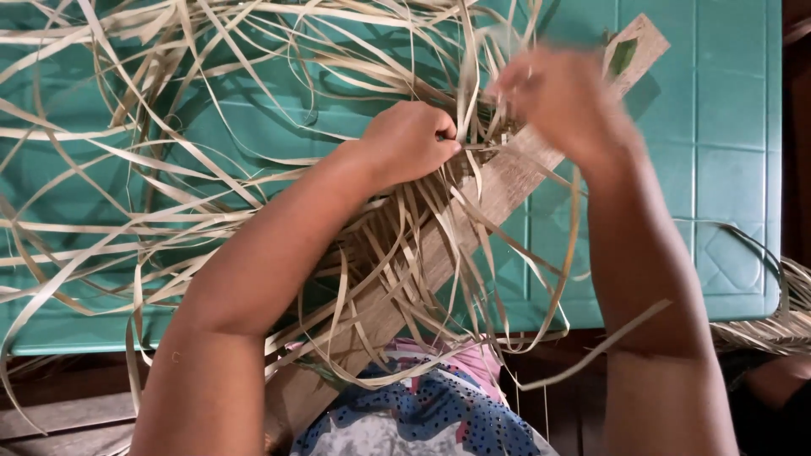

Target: A person is weaving a mat using long, thin strips of plant material around a wooden guide on a green table.

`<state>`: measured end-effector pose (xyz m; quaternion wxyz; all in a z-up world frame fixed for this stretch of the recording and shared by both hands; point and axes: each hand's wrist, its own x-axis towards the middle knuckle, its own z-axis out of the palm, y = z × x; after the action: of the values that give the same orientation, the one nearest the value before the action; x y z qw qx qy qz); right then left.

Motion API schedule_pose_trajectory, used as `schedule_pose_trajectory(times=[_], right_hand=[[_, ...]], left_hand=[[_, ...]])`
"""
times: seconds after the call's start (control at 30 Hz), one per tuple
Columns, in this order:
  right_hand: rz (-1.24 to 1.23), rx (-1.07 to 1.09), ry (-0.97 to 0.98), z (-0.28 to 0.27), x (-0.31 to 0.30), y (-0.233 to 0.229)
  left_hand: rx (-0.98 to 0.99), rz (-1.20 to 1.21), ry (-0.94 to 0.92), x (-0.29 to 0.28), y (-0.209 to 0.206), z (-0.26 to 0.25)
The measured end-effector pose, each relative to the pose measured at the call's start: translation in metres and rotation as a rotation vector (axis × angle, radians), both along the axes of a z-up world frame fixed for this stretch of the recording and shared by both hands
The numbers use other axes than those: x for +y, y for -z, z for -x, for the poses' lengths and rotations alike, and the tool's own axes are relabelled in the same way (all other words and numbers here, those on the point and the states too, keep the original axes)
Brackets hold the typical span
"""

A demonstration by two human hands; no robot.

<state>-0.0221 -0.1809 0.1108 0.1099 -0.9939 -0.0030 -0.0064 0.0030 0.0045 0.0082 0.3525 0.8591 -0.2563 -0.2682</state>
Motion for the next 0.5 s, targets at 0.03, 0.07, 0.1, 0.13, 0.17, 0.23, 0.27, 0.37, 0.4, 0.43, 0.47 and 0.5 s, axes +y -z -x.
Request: schedule_pose_trajectory(times=[0.03, 0.07, 0.1, 0.13, 0.17, 0.23, 0.27, 0.37, 0.4, 0.43, 0.47, 0.5], right_hand=[[-0.157, 0.551, 0.112, 0.01, 0.028, -0.023], [-0.157, 0.55, 0.113, 0.007, 0.022, -0.009], [-0.078, 0.52, 0.042, 0.004, 0.015, 0.005], [-0.001, 0.493, -0.033, 0.002, 0.009, 0.02], [-0.003, 0.495, -0.034, 0.002, 0.014, 0.017], [0.013, 0.551, -0.007, 0.003, 0.022, 0.009], [0.011, 0.551, -0.006, 0.002, 0.022, 0.01], [-0.119, 0.574, 0.05, 0.001, 0.024, 0.011], [-0.186, 0.502, 0.034, 0.003, 0.023, 0.013], [-0.252, 0.429, 0.018, 0.004, 0.022, 0.014], [-0.252, 0.431, 0.02, 0.008, 0.02, 0.013], [-0.304, 0.357, 0.024, 0.013, 0.019, 0.012]], left_hand=[[0.011, -0.002, 0.021, 0.0, -0.003, 0.0], [0.01, -0.002, 0.022, -0.001, -0.004, -0.001], [0.016, -0.048, -0.011, -0.003, -0.005, -0.002], [0.025, -0.096, -0.046, -0.003, -0.005, -0.002], [0.027, -0.098, -0.047, -0.003, -0.008, -0.002], [0.067, -0.136, -0.064, -0.004, -0.015, -0.001], [0.066, -0.137, -0.062, -0.005, -0.014, -0.001], [0.057, -0.129, -0.056, -0.004, -0.014, -0.001], [0.067, -0.146, -0.055, -0.004, -0.018, 0.0], [0.076, -0.163, -0.053, -0.004, -0.022, 0.001], [0.077, -0.162, -0.052, -0.004, -0.027, 0.002], [0.094, -0.155, -0.04, -0.003, -0.031, 0.004]])
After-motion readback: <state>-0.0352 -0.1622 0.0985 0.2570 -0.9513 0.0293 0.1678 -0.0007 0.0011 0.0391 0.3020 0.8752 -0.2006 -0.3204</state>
